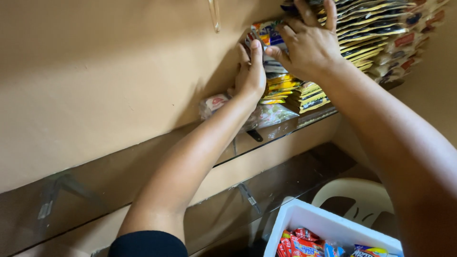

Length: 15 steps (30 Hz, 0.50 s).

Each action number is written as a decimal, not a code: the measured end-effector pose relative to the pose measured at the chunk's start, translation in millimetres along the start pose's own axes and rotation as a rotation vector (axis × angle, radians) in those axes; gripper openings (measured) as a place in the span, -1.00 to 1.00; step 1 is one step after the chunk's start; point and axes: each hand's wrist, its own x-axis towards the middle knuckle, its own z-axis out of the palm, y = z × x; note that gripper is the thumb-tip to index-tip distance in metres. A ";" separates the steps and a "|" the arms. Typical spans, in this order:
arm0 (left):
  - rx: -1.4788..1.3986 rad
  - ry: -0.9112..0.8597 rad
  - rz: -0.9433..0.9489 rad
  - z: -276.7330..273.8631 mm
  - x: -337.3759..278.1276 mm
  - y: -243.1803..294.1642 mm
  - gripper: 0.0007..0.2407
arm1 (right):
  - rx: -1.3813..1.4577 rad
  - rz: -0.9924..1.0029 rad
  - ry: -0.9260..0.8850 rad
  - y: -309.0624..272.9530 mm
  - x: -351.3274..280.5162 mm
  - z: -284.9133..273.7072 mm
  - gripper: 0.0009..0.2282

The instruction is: Organizing various food and beverage packets in a storage bin and on shelves.

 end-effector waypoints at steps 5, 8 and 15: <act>0.195 0.048 -0.069 -17.4 -38.8 23.2 -0.23 | 0.041 0.047 0.102 -10.8 -3.3 -15.4 -0.57; 0.207 0.092 0.102 0.3 -32.1 -3.5 -0.24 | 0.161 0.085 0.041 -13.7 -2.3 -25.5 -0.59; 0.275 -0.219 -0.062 -15.7 -19.7 0.9 -0.18 | 0.078 0.015 0.064 -3.7 -11.8 -4.9 -0.64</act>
